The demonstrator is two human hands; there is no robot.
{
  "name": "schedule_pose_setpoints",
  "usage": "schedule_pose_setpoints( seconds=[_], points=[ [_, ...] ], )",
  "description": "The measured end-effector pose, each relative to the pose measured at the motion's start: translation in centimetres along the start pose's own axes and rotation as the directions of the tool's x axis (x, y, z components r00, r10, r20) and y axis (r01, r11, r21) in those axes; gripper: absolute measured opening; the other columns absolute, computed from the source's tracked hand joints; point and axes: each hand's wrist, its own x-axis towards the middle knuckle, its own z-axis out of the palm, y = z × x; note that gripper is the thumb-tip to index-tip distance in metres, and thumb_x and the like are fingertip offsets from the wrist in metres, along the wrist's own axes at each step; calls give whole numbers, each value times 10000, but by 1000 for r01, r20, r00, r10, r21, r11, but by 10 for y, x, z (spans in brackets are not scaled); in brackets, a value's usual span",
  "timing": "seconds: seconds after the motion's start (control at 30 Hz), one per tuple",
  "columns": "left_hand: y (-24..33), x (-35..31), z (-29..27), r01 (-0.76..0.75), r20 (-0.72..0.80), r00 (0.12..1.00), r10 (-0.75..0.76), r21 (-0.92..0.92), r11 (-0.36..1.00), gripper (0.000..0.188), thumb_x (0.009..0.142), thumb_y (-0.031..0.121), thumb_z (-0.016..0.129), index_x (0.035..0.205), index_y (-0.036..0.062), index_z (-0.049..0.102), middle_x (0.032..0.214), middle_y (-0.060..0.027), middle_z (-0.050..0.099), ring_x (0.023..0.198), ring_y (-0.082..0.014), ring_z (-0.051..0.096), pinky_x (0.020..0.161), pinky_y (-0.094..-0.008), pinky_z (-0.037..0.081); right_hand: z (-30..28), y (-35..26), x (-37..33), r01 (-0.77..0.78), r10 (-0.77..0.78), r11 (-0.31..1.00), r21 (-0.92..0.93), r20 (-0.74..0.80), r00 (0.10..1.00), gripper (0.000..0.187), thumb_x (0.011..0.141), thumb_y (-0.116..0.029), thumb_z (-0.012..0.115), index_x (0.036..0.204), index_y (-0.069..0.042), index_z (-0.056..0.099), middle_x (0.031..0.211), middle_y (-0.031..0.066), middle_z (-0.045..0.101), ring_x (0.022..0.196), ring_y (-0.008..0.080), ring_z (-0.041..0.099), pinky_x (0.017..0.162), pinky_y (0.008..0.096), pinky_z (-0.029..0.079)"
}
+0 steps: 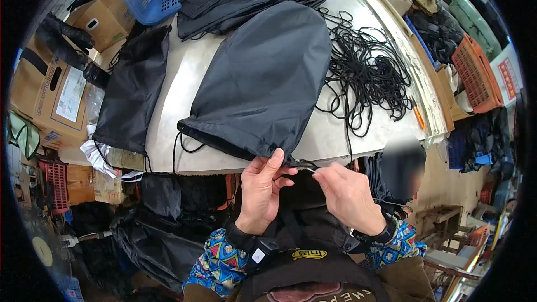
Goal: The person assembles black drawstring bags by threading elastic cords through the top hems using a metal hook tool. They repeatedly pick up bags, thread the elastic through the casing, and pull it through to form the drawstring closure. The process is repeated for multiple bags on a cluttered workbench.
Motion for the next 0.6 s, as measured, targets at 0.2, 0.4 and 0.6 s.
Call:
schedule_pose_setpoints(
  seconds=[0.2,0.4,0.6],
  points=[
    [-8,-3,5,-94,33,995,91,105,990,182,864,178,688,899,23,599,819,-52,643,710,-148,646,574,-260,530,3,-8,0,33,-28,987,-159,33,999,109,850,-136,608,811,-66,534,677,66,494,592,235,578,458,346,448],
    [-12,-3,6,-205,-32,976,217,229,952,138,854,114,675,774,23,607,722,-33,623,633,-97,585,555,-253,498,16,-11,7,117,-114,987,-113,33,993,183,815,-83,564,996,-62,551,758,60,524,678,218,597,521,334,470],
    [50,18,-8,-467,-242,838,489,147,872,305,932,330,589,699,149,512,547,50,486,439,-20,420,397,-177,290,-61,22,-13,72,-60,996,-43,237,970,203,890,-122,512,1074,-41,535,824,118,561,701,312,620,530,404,471]
  ],
)
